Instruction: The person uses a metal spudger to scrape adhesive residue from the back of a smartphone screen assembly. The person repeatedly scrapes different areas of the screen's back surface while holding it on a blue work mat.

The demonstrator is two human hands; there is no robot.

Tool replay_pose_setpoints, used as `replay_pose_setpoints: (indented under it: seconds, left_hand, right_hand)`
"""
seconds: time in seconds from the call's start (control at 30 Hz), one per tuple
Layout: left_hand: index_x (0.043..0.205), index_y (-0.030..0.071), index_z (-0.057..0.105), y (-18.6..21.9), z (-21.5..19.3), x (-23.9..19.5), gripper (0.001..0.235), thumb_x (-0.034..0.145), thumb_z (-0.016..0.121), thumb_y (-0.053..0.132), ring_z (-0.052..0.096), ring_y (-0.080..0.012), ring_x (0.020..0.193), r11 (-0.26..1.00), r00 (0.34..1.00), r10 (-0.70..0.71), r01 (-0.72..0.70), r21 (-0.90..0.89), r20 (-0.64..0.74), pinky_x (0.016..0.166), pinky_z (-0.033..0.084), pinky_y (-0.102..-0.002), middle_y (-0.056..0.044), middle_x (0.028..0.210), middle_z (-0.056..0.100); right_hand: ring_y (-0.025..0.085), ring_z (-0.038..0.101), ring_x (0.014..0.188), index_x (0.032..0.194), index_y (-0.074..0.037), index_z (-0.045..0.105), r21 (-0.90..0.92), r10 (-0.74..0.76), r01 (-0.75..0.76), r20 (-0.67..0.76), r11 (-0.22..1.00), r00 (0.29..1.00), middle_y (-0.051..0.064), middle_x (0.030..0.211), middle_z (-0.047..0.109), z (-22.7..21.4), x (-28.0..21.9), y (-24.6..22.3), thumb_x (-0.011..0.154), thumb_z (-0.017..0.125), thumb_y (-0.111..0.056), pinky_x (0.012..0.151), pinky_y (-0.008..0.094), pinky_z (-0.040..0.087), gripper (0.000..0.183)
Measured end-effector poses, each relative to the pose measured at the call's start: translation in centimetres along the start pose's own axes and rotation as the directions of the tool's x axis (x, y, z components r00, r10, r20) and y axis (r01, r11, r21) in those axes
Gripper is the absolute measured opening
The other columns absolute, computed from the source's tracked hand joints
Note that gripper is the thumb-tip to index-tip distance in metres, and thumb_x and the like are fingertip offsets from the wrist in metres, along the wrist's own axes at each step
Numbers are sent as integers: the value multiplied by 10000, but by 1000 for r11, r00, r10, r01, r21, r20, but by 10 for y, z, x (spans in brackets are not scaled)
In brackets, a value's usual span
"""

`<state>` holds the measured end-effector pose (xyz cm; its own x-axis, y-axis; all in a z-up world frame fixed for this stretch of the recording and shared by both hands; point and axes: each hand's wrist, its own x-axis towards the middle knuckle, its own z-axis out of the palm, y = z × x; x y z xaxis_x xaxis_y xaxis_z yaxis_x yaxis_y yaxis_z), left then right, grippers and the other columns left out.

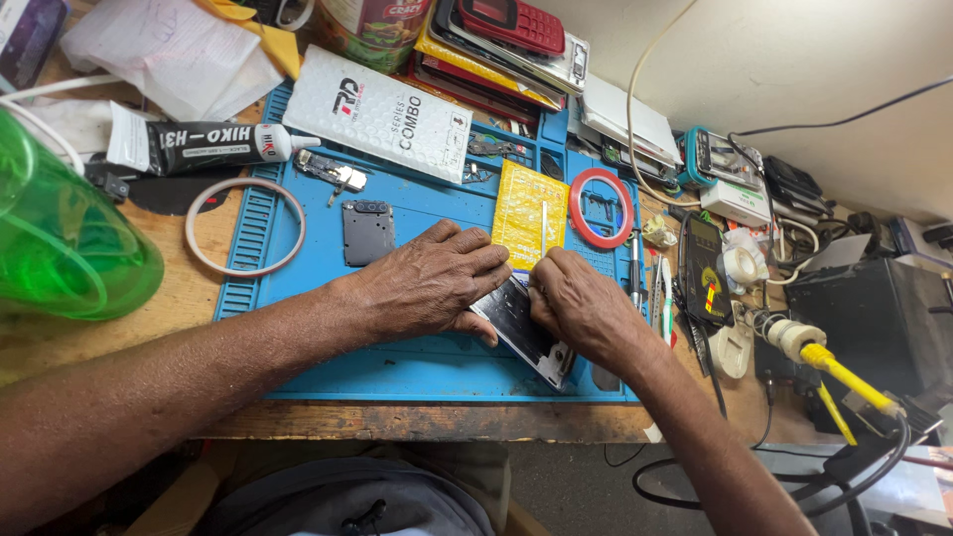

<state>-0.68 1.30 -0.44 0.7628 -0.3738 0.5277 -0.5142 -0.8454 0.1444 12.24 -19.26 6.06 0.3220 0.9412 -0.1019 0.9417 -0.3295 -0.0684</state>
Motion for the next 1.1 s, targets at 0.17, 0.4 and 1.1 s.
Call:
replay_pose_setpoints:
  seconds: [0.17, 0.4, 1.1]
  left_hand:
    - [1234, 23, 607, 0, 4, -1, 794, 822, 565, 701, 530, -259, 1145, 1000, 1000, -12, 12, 4, 5, 949, 416, -425, -95, 1127, 586]
    - [1238, 21, 605, 0, 4, -1, 787, 834, 560, 695, 532, -264, 1155, 1000, 1000, -11, 11, -19, -6, 953, 416, -430, -96, 1149, 587]
    - [1213, 26, 614, 0, 4, 0, 781, 818, 567, 698, 534, -260, 1139, 1000, 1000, -16, 16, -4, 6, 944, 417, -425, -89, 1119, 586]
  right_hand:
    - [316, 599, 877, 991, -44, 560, 122, 34, -21, -103, 992, 994, 142, 948, 558, 18, -12, 8, 951, 596, -178, 783, 451, 503, 145]
    - [234, 632, 821, 983, -29, 573, 361, 265, -177, -211, 916, 941, 114, 916, 594, 20, -18, 24, 997, 579, -116, 744, 394, 548, 88]
    - [316, 631, 875, 953, -14, 591, 71, 148, -140, -119, 988, 982, 152, 914, 584, 7, -7, -20, 965, 620, -160, 785, 454, 524, 149]
